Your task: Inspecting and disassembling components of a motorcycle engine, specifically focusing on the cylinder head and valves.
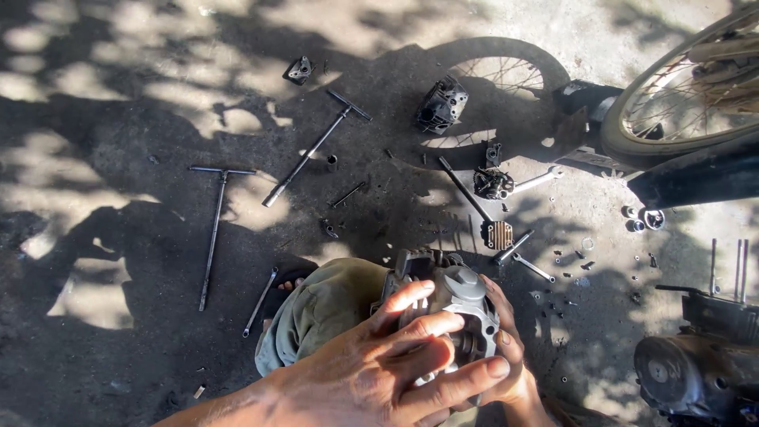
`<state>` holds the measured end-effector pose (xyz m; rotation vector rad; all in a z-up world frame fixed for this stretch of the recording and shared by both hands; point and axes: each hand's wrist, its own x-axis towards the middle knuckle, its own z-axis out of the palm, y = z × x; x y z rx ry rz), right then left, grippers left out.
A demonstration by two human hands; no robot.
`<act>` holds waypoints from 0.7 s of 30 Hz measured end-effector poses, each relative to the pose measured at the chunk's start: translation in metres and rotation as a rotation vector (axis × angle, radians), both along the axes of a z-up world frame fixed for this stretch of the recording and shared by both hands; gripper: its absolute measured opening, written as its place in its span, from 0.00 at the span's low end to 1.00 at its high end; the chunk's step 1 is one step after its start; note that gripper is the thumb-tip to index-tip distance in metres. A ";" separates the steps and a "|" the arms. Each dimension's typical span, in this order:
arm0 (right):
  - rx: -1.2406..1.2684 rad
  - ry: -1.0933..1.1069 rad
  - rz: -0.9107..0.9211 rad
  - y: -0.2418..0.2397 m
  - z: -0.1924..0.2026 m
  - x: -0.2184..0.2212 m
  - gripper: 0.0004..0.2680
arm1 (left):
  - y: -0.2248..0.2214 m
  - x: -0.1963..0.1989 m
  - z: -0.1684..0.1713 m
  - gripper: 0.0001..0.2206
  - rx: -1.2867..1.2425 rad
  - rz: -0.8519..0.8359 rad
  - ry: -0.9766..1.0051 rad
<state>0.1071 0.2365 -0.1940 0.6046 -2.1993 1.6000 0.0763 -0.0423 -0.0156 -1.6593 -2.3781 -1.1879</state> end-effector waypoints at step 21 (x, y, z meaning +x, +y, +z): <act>0.061 0.284 0.237 0.005 0.064 -0.024 0.31 | 0.030 -0.004 -0.004 0.28 -0.005 0.124 0.173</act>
